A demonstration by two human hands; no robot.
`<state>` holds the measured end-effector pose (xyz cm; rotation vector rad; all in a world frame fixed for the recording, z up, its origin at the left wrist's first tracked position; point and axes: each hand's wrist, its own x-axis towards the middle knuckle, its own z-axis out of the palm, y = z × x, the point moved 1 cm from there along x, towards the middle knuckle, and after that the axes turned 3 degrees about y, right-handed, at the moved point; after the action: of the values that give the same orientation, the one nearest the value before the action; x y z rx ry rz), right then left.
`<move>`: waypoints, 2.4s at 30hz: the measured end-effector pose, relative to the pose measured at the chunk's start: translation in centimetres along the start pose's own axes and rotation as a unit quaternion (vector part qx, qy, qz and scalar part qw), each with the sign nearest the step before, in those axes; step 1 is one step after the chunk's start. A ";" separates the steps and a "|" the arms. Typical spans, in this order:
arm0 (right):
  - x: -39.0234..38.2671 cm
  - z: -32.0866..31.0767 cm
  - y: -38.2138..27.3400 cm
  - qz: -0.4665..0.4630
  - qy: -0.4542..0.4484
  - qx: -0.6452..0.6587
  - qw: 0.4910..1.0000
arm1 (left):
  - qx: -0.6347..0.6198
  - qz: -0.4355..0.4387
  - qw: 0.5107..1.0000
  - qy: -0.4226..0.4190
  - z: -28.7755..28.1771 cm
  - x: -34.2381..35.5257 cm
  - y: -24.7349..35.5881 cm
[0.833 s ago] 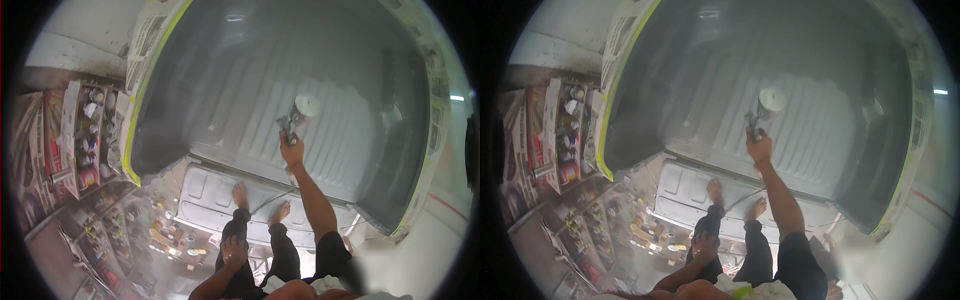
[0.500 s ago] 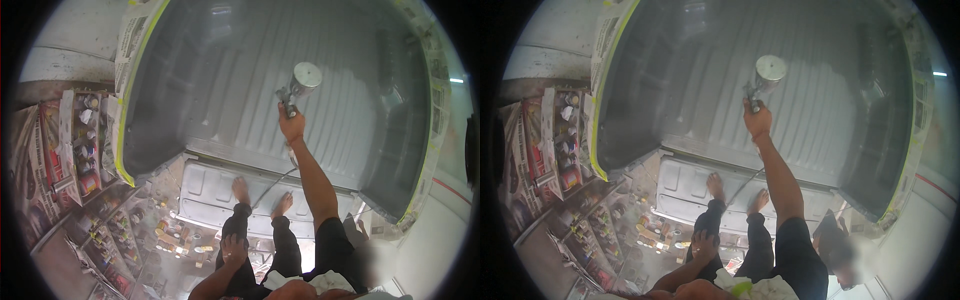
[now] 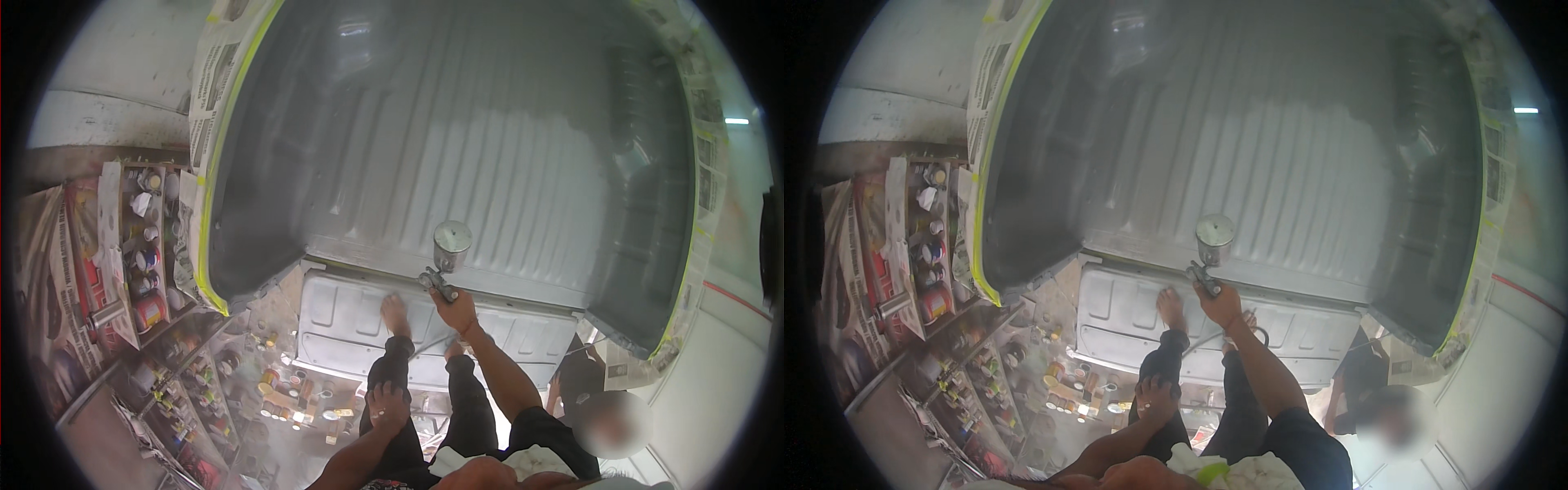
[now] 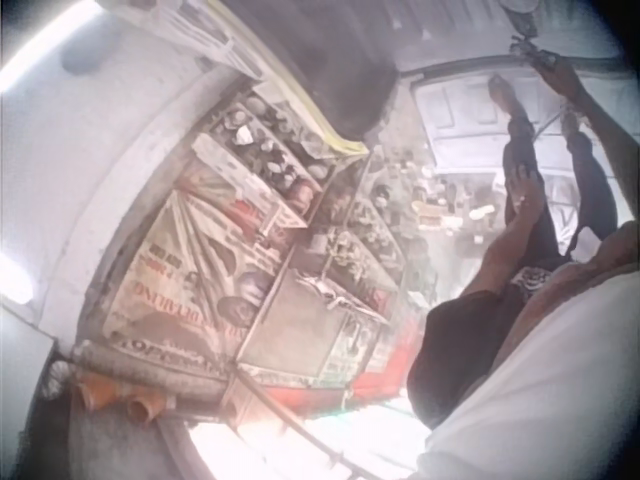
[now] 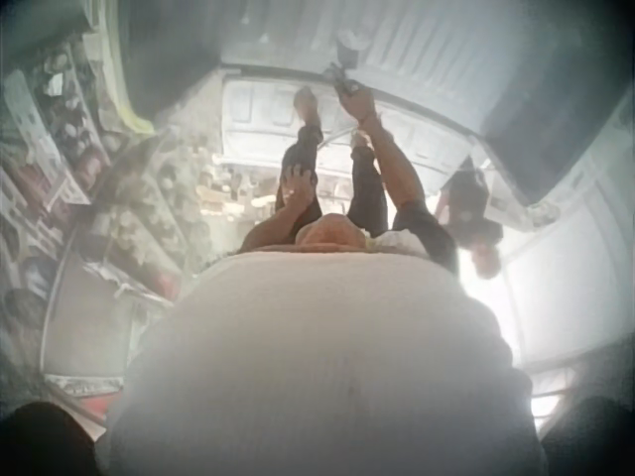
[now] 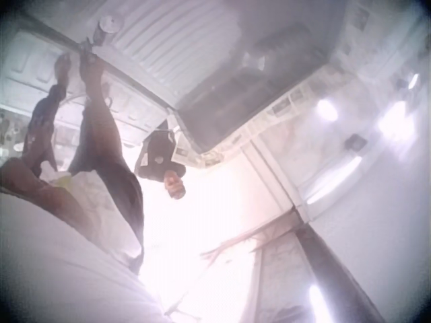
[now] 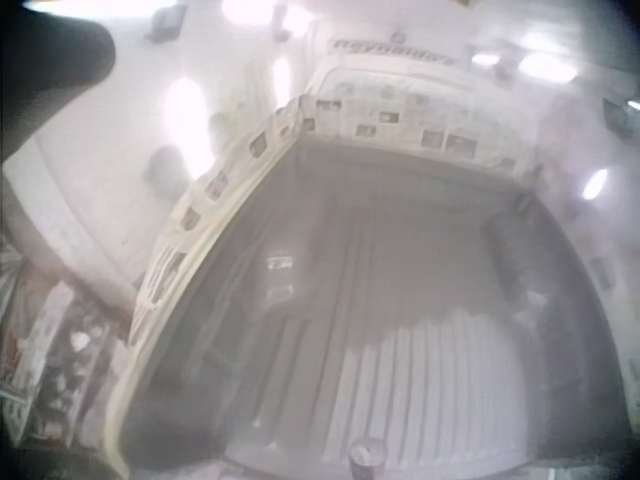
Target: Spray paint the interior and tailgate of a pickup truck bed using a pneumatic spray gun.
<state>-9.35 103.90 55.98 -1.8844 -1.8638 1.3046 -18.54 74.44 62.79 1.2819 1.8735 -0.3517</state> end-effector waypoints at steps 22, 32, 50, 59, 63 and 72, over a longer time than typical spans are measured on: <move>14.5 -3.3 -6.0 -0.034 0.190 -0.017 0.981 | 0.009 0.055 0.996 0.065 0.0 0.1 -1.6; -0.8 1.3 0.0 0.093 0.084 0.040 0.991 | 0.001 0.024 0.999 0.035 -0.6 0.7 -0.6; 8.5 -2.5 -1.2 0.077 0.265 0.088 0.957 | -0.002 0.032 0.999 0.038 -1.0 0.8 -1.1; 13.3 -4.8 -4.0 0.039 0.271 0.107 0.956 | 0.037 0.043 0.998 0.031 -0.1 0.7 -1.5; 10.6 -4.9 -3.0 0.042 0.209 0.065 0.975 | 0.032 0.039 0.998 0.045 0.0 0.5 -1.3; -2.6 -1.2 2.3 0.160 0.083 -0.001 0.984 | 0.018 0.029 0.998 0.053 0.2 0.4 -0.8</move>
<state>-6.44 101.67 56.34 -2.2884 -1.5276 1.1828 -19.18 74.18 62.23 1.4005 1.9214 -0.2940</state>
